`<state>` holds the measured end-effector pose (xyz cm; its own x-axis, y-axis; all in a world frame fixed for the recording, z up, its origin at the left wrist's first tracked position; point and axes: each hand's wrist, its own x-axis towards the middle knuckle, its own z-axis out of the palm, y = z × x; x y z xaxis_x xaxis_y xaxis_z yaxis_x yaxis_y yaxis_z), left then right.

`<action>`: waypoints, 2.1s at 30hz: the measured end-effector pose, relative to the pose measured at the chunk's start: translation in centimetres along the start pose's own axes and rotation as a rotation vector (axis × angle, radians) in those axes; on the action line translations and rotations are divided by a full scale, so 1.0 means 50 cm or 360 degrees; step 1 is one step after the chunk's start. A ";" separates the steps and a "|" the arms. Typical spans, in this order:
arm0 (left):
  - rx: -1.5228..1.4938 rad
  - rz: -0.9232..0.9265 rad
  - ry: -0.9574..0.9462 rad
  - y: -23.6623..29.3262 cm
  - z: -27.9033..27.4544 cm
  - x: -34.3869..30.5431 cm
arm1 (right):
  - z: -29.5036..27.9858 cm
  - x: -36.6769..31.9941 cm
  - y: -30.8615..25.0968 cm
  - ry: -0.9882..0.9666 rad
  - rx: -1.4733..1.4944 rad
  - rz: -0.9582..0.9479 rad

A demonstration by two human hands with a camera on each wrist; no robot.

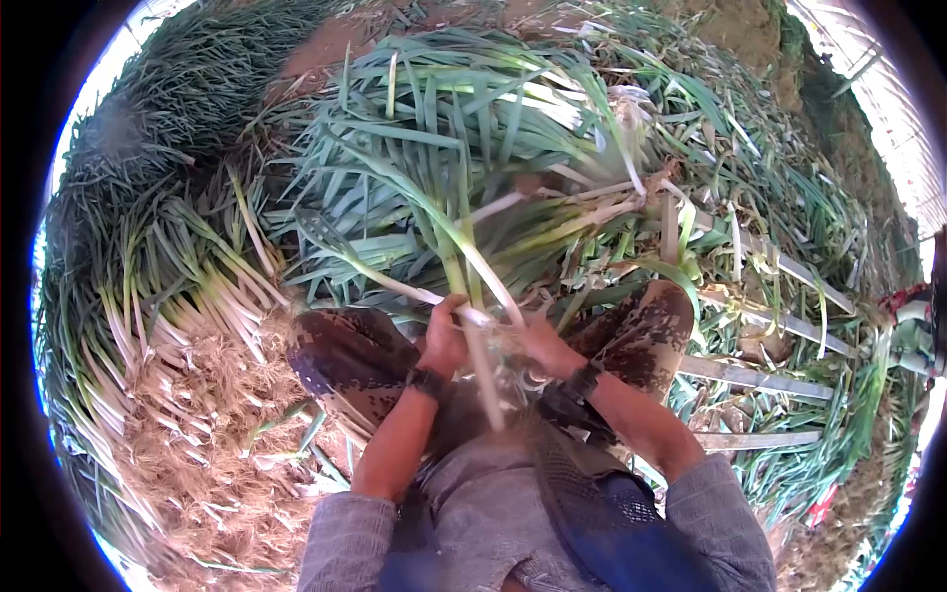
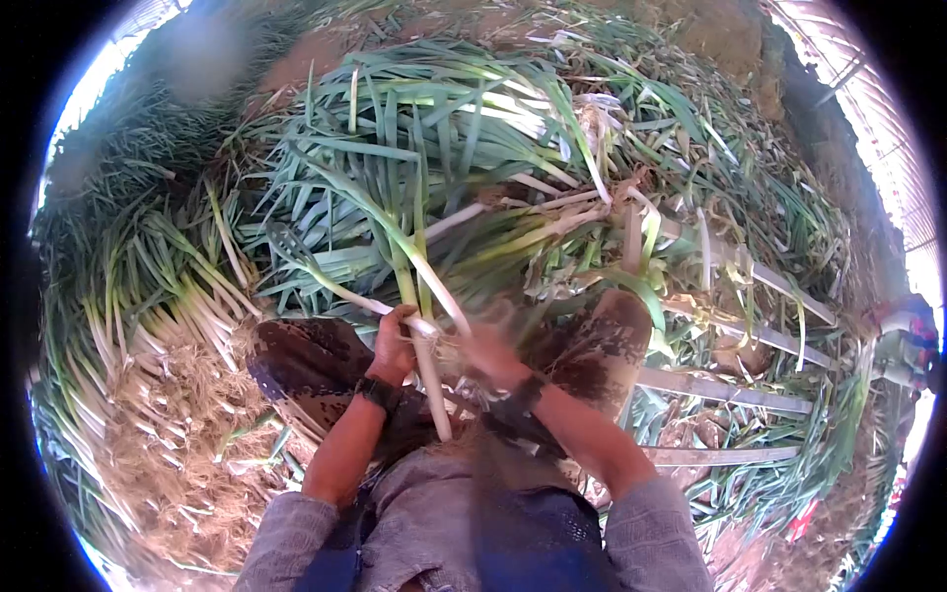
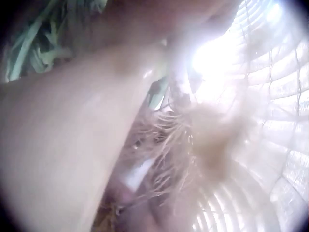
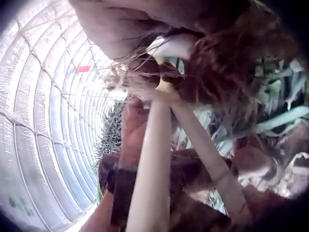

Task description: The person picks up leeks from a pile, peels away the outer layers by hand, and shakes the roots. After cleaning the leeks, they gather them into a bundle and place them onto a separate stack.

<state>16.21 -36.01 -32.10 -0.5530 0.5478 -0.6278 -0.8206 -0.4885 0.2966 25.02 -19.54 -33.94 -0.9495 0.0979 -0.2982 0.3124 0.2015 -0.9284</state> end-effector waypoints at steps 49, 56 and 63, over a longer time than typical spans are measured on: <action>0.3309 0.0000 0.0532 0.003 0.049 -0.544 | 0.152 -0.058 -0.202 -0.0901 0.1294 0.0066; 0.3589 0.0342 0.0714 -0.084 -0.048 -0.566 | 0.239 -0.073 -0.157 -0.0513 0.1764 0.0474; 0.2694 0.1007 0.0618 -0.100 -0.159 -0.504 | 0.156 -0.117 -0.321 -0.0298 0.1509 -0.0076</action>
<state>35.41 -52.77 -23.50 -0.9391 0.2888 -0.1864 0.0850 0.7207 0.6881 25.34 -30.96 -19.01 -0.9756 -0.0634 -0.2102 0.1968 -0.6772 -0.7090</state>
